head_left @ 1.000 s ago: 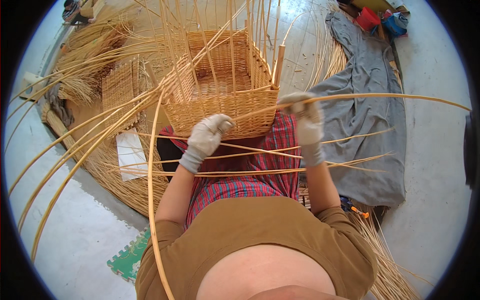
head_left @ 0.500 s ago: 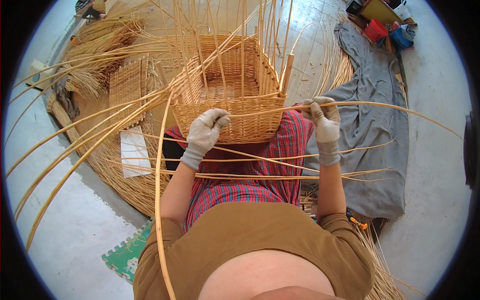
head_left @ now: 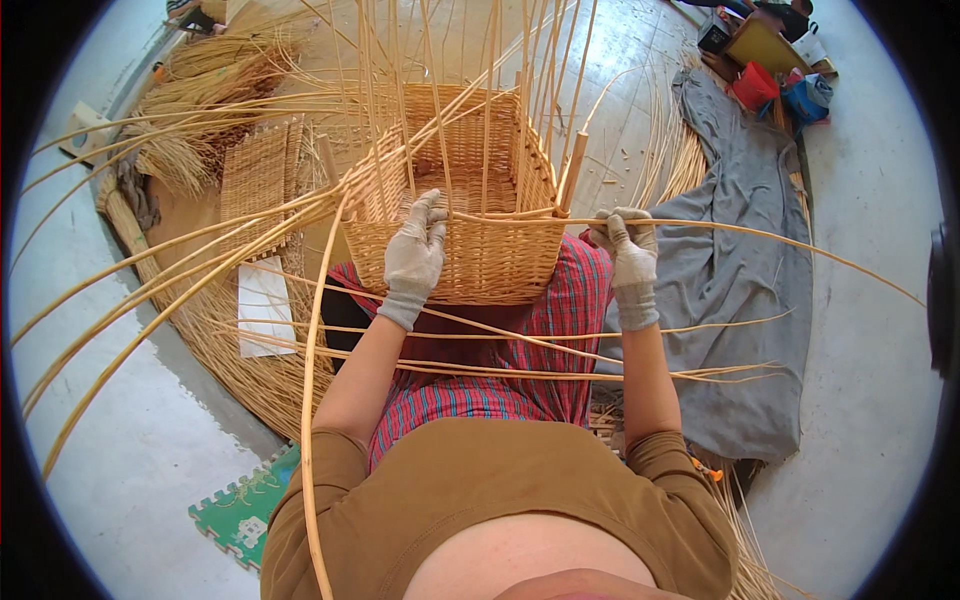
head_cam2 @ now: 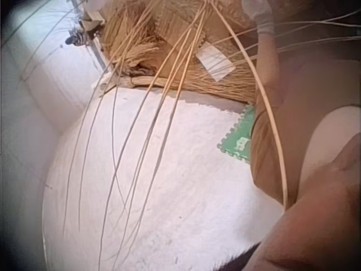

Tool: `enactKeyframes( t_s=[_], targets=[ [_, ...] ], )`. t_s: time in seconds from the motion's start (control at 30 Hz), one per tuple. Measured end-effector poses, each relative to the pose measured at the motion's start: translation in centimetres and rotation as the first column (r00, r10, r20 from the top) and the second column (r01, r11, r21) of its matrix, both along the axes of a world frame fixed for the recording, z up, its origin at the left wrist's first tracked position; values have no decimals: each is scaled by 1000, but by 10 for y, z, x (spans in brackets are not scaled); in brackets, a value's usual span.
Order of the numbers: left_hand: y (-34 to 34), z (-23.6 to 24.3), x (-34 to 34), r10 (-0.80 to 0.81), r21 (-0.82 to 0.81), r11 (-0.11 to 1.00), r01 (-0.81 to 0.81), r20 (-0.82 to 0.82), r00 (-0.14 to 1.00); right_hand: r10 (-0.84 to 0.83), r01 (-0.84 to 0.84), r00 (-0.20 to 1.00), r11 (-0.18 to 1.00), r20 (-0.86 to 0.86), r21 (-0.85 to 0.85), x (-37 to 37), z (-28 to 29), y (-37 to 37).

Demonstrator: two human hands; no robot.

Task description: Weaving a large wicker or willow basket while sitting on the floor.

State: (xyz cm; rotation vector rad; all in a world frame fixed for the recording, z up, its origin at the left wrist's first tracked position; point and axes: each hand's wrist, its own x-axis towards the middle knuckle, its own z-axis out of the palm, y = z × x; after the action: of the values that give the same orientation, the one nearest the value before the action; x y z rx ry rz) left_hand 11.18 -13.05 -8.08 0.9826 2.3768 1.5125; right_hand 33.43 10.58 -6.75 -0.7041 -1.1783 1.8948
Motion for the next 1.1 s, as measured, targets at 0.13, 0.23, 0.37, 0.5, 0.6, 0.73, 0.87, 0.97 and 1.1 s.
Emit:
enactKeyframes(
  t_s=[0.13, 0.23, 0.37, 0.5, 0.6, 0.73, 0.87, 0.97, 1.1],
  targets=[
    [21, 25, 8, -49, 100, 993, 62, -136, 990, 44, -44, 999, 998, -5, 37, -6, -12, 17],
    [51, 39, 3, -211, -60, 963, 263, 444, 871, 85, -84, 996, 996, -24, 42, -7, -10, 19],
    [67, 31, 2, -253, -86, 922, 376, 603, 757, 41, -53, 998, 961, 52, 273, -32, 29, 13],
    [70, 6, 21, -211, 69, 977, 200, 301, 930, -120, -144, 961, 553, 249, 821, -118, 80, 10],
    [75, 3, 21, -105, 49, 994, 94, 354, 929, -237, -136, 947, 317, 217, 939, -205, 90, 8],
    [82, 17, 5, -12, -227, 967, 113, 404, 914, -129, 253, 944, 875, -305, 413, -244, 78, 3],
    [83, 21, 6, -73, -113, 987, 117, 335, 940, -405, 359, 906, 586, -122, 726, -169, 51, -3],
    [80, 17, 13, -77, -115, 983, 144, 451, 889, -209, 352, 931, 732, -299, 583, -88, 12, -11],
    [76, 19, 14, -102, 1, 992, 124, 570, 815, -11, 23, 924, 999, -383, 28, -22, -13, -10]
  ],
)
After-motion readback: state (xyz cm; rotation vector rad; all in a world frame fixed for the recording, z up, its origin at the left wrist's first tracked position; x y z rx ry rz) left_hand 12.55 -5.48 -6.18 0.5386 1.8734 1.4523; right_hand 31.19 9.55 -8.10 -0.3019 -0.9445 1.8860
